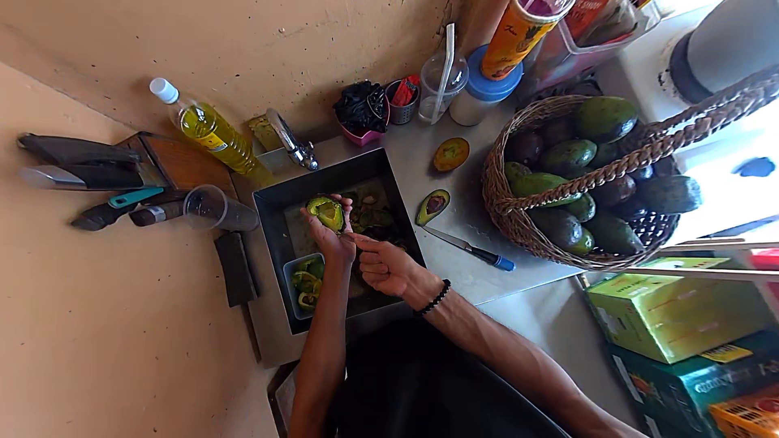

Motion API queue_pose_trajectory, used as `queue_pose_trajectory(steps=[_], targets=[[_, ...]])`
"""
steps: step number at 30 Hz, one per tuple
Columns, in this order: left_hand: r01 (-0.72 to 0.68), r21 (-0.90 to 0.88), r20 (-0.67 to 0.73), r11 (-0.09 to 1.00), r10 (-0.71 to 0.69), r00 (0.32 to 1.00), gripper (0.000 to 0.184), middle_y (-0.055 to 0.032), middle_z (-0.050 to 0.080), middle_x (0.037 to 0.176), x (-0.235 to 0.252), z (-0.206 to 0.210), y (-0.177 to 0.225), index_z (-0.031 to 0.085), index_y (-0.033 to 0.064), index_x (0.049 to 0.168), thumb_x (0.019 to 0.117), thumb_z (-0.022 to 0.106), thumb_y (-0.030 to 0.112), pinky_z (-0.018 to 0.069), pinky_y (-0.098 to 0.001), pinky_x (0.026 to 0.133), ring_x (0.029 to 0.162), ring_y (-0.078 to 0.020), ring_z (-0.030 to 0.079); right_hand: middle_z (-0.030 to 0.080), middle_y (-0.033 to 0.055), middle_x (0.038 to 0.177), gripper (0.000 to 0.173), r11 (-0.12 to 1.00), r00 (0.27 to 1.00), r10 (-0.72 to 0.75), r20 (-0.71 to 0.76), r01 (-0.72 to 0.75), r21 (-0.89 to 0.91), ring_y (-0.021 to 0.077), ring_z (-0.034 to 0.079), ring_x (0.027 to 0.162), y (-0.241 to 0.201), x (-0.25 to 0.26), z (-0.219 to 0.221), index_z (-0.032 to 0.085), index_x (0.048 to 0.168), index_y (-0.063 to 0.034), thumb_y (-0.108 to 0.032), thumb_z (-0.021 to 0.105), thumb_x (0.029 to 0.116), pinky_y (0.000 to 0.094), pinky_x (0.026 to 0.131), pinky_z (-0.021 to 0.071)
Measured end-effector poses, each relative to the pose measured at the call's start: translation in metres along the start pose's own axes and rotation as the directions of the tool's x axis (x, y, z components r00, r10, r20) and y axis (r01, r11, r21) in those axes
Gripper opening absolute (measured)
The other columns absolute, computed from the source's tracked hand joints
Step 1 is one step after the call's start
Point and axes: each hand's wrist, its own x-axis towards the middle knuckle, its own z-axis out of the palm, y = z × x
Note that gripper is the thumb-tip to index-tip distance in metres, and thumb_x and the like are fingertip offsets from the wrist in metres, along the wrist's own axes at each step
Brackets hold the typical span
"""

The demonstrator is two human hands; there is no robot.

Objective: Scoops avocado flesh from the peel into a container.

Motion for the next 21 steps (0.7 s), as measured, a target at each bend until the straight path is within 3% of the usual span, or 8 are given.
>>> queue_pose_trajectory(steps=[2, 4, 5, 8, 12, 14, 17, 21], targets=[[0.088, -0.016, 0.03, 0.996, -0.087, 0.996, 0.066, -0.0028, 0.071, 0.116, -0.003, -0.007, 0.002, 0.063, 0.0196, 0.119, 0.1077, 0.011, 0.058, 0.0565, -0.0338, 0.096, 0.112, -0.0172, 0.068, 0.037, -0.0065, 0.057, 0.025, 0.869, 0.964, -0.265, -0.036, 0.222, -0.441, 0.0003, 0.03, 0.042, -0.003, 0.007, -0.008, 0.067, 0.125, -0.0077, -0.016, 0.052, 0.1076, 0.0156, 0.04, 0.027], [0.129, -0.055, -0.022, 0.99, -0.13, 0.991, 0.065, -0.0024, 0.071, 0.118, -0.002, -0.014, 0.001, 0.062, 0.0211, 0.114, 0.1064, 0.008, 0.055, 0.0524, -0.0422, 0.101, 0.119, -0.02, 0.065, 0.063, 0.0023, 0.072, 0.026, 0.363, 0.856, -0.512, 0.071, 0.291, -0.885, 0.0109, 0.05, 0.055, -0.005, 0.011, -0.02, 0.074, 0.126, -0.0123, -0.021, 0.057, 0.1067, 0.0295, 0.053, 0.0441], [0.143, -0.091, -0.082, 0.986, -0.151, 0.985, 0.068, -0.003, 0.07, 0.111, 0.003, -0.014, 0.0, 0.061, 0.0186, 0.109, 0.1051, 0.005, 0.057, 0.0545, -0.0405, 0.095, 0.11, -0.0193, 0.067, 0.071, 0.0046, 0.079, 0.027, 0.104, 0.804, -0.581, 0.125, 0.226, -0.969, 0.0178, 0.061, 0.063, -0.006, 0.01, -0.018, 0.076, 0.125, -0.0179, -0.025, 0.058, 0.1058, 0.0402, 0.06, 0.0509], [0.197, -0.219, -0.261, 0.956, -0.252, 0.932, 0.074, -0.0063, 0.067, 0.091, 0.006, -0.01, 0.0, 0.058, 0.0115, 0.103, 0.1029, 0.007, 0.066, 0.0588, -0.0319, 0.073, 0.084, -0.0177, 0.069, 0.071, 0.0104, 0.071, 0.031, -0.394, 0.654, -0.683, 0.327, 0.048, -0.918, 0.0323, 0.069, 0.066, 0.01, 0.011, -0.013, 0.076, 0.126, -0.0227, -0.022, 0.054, 0.1038, 0.0532, 0.058, 0.0519], [0.265, -0.264, -0.216, 0.928, -0.324, 0.921, 0.055, 0.0012, 0.069, 0.098, -0.005, -0.005, 0.0, 0.058, 0.0214, 0.107, 0.1054, 0.019, 0.061, 0.0592, -0.0246, 0.081, 0.093, -0.0104, 0.07, 0.056, 0.0072, 0.053, 0.034, -0.659, 0.437, -0.662, 0.609, 0.048, -0.751, 0.0276, 0.058, 0.046, 0.02, 0.034, -0.031, 0.077, 0.122, -0.0164, -0.011, 0.057, 0.096, 0.0421, 0.041, 0.0427], [0.263, -0.25, -0.255, 0.932, -0.325, 0.911, 0.052, 0.001, 0.069, 0.094, -0.006, -0.003, -0.002, 0.058, 0.0208, 0.106, 0.1063, 0.022, 0.058, 0.0599, -0.0244, 0.079, 0.089, -0.0102, 0.071, 0.061, 0.0077, 0.057, 0.033, -0.561, 0.482, -0.668, 0.567, 0.173, -0.809, 0.0274, 0.061, 0.049, 0.018, 0.036, -0.035, 0.078, 0.122, -0.0167, -0.013, 0.056, 0.0977, 0.045, 0.045, 0.0464], [0.222, -0.142, -0.264, 0.965, -0.253, 0.931, 0.055, 0.0017, 0.066, 0.087, -0.004, -0.006, -0.003, 0.055, 0.0201, 0.105, 0.1068, 0.016, 0.059, 0.0585, -0.0211, 0.067, 0.077, -0.0083, 0.069, 0.075, 0.0068, 0.082, 0.027, -0.106, 0.716, -0.621, 0.319, 0.327, -0.939, 0.0204, 0.068, 0.069, 0.011, 0.029, -0.033, 0.077, 0.123, -0.0163, -0.02, 0.059, 0.1037, 0.0443, 0.067, 0.0545], [0.212, -0.076, -0.233, 0.974, -0.224, 0.946, 0.068, 0.0019, 0.066, 0.083, -0.004, -0.009, 0.0, 0.058, 0.0217, 0.105, 0.1024, 0.009, 0.069, 0.0571, -0.0207, 0.062, 0.071, -0.0084, 0.067, 0.051, -0.0029, 0.065, 0.024, 0.648, 0.918, -0.393, 0.064, 0.325, -0.689, 0.0027, 0.037, 0.049, 0.004, 0.031, -0.037, 0.073, 0.123, -0.0069, -0.017, 0.06, 0.1047, 0.0192, 0.045, 0.0328]])
